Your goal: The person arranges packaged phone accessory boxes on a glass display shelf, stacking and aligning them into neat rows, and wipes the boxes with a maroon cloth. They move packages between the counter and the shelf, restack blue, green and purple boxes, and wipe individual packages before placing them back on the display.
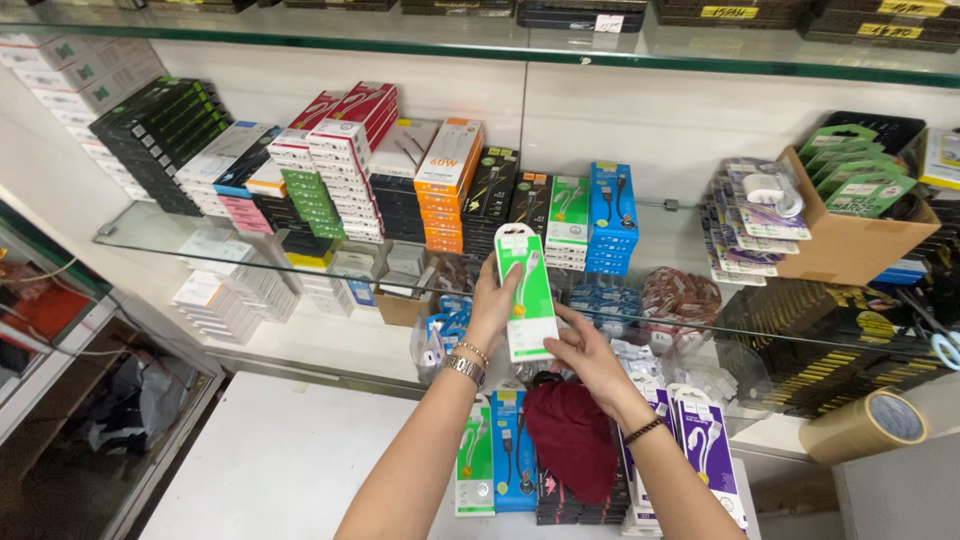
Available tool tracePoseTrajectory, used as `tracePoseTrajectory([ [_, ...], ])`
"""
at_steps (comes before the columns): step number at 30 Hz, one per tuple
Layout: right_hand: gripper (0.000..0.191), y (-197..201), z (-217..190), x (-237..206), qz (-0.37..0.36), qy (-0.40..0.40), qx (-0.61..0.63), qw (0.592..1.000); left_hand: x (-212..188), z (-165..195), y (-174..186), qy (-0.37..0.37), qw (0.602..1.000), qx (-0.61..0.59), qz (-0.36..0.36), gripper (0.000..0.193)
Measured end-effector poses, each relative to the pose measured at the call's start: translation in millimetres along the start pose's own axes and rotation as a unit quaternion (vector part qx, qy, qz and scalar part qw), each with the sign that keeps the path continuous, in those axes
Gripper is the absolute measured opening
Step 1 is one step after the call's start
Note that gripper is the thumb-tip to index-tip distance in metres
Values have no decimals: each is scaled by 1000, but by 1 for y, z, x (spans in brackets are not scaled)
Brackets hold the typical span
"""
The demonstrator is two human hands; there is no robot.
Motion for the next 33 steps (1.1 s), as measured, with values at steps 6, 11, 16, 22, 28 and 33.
tracePoseTrajectory([
  [6,57,55,-27,77,140,54,80,986,34,22,-19,-101,946,308,19,59],
  [11,61,69,-59,63,239,72,-177,952,7,42,-43,-239,893,381,-5,54],
  [16,41,34,-111,5,305,220,-474,796,-10,55,-70,-348,798,487,-72,56],
  [22,49,70,-124,21,375,299,-420,770,29,52,-88,-357,753,545,-94,47],
  [28,54,78,-118,29,374,327,-436,751,48,55,-99,-337,744,565,-113,52],
  [33,42,76,-43,6,282,27,-220,933,-5,81,-64,-386,803,454,-18,56],
])
Point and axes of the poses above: each hand's wrist, its own x-axis towards the middle knuckle, its own y-axis out of the back of the hand, z = x × y, the point moved 10 cm from there along x, towards the middle knuckle, and after that the axes turned 2 degrees about x, right-handed, at the moved point
